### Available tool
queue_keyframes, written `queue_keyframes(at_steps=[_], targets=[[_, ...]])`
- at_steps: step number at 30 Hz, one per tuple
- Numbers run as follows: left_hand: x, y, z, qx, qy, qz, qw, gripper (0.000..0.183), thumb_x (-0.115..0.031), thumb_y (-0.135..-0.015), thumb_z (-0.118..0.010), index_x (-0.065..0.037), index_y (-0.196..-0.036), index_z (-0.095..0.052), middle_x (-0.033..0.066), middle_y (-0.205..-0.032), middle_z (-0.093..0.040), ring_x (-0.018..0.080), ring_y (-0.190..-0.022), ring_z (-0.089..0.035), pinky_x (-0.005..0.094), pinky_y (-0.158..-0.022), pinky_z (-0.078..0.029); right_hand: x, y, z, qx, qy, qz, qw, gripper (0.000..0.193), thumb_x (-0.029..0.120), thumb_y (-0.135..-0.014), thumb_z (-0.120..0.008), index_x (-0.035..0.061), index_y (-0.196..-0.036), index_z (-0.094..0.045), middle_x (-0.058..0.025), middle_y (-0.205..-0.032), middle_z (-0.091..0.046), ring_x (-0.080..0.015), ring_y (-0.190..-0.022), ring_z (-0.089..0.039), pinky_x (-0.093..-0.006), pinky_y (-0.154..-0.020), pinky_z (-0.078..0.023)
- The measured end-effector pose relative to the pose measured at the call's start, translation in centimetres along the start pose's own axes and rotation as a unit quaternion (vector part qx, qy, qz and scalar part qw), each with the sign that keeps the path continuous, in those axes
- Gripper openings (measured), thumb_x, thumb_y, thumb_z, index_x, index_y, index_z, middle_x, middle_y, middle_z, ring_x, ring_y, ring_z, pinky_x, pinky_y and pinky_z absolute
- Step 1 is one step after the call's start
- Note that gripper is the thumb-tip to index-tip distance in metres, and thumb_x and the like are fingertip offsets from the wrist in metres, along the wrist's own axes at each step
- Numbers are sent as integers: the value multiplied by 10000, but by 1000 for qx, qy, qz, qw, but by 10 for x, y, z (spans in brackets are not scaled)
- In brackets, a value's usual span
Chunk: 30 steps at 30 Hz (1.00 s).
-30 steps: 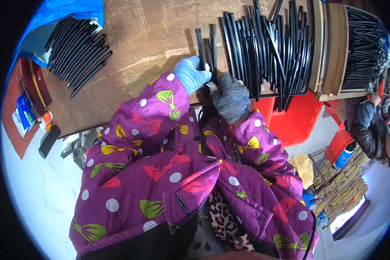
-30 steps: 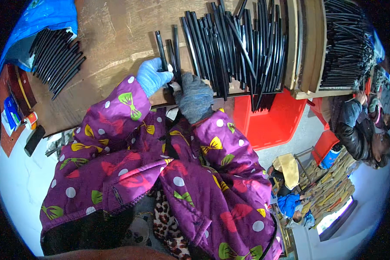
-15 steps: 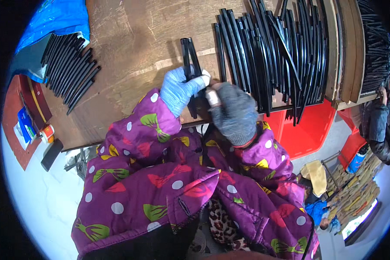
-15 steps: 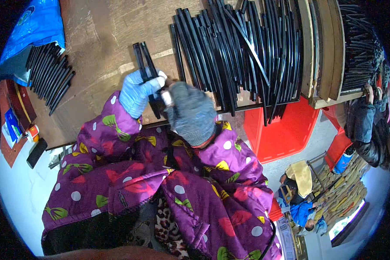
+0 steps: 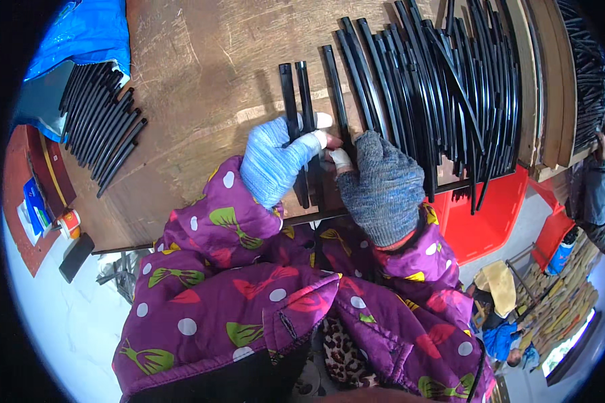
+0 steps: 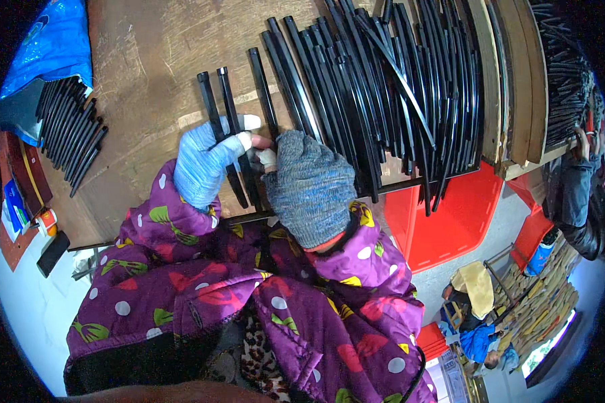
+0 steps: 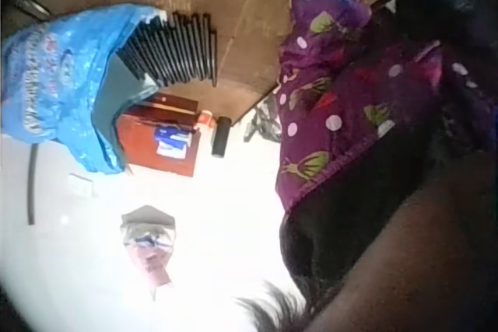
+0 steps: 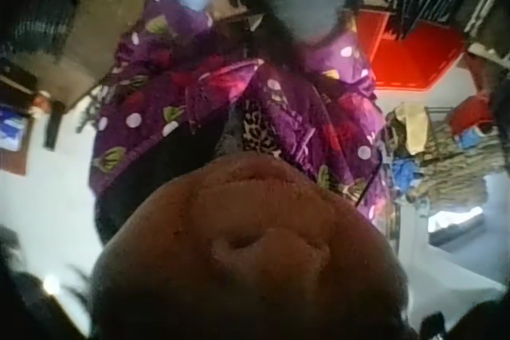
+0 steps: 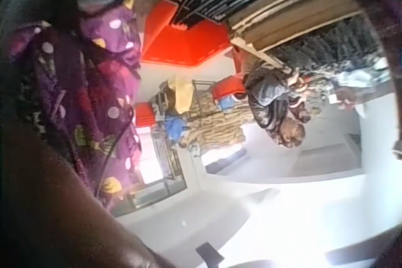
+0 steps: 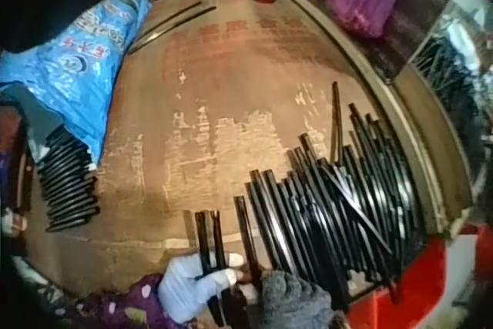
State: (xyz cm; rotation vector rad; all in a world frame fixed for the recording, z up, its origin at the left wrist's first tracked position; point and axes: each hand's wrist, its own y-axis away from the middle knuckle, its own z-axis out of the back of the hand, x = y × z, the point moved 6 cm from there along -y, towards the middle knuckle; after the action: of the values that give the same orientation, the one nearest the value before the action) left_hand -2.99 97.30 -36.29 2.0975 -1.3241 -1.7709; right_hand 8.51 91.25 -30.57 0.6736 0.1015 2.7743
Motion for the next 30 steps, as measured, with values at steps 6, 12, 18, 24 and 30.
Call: queue_keyframes(at_steps=[6, 12, 18, 24, 30], targets=[[10, 10, -1, 5, 53, 28, 998, 247, -27, -825, -486, 49, -1058, -519, 167, -860, -613, 252, -741, -623, 336, -657, -520, 11, 9, -5, -13, 52, 17, 998, 236, 163, -654, -645, 47, -793, -492, -130, -678, -530, -310, -598, -560, -401, -505, -439], [18, 30, 11, -25, 86, 0, 996, 281, -134, -803, -575, 27, -1029, -534, 151, -840, -604, 243, -714, -621, 335, -614, -526, 23, 42, -6, -73, -34, -5, 997, 221, 138, -673, -629, 38, -822, -500, -130, -686, -548, -312, -603, -567, -398, -502, -440], [29, 45, 26, 58, 157, -66, 984, 257, -60, -731, -618, 5, -966, -535, 109, -767, -580, 246, -729, -605, 390, -665, -517, 41, 80, -13, -112, -29, 65, 991, 240, 124, -705, -632, 51, -922, -557, -119, -695, -573, -286, -596, -569, -360, -509, -441], [35, 63, 34, 99, 202, -80, 971, 251, -35, -743, -584, 52, -964, -503, 134, -745, -553, 266, -676, -590, 461, -651, -527, 25, 98, -18, -122, 101, -30, 987, 245, 189, -654, -628, 47, -805, -498, -166, -708, -567, -336, -665, -579, -415, -572, -461], [39, 83, 39, 102, 189, -74, 974, 311, -40, -734, -604, 68, -1001, -489, 161, -791, -567, 300, -727, -598, 468, -671, -522, 43, 129, -28, -137, -42, -12, 990, 219, 191, -670, -636, 53, -743, -483, -156, -676, -549, -343, -651, -561, -427, -556, -438]])
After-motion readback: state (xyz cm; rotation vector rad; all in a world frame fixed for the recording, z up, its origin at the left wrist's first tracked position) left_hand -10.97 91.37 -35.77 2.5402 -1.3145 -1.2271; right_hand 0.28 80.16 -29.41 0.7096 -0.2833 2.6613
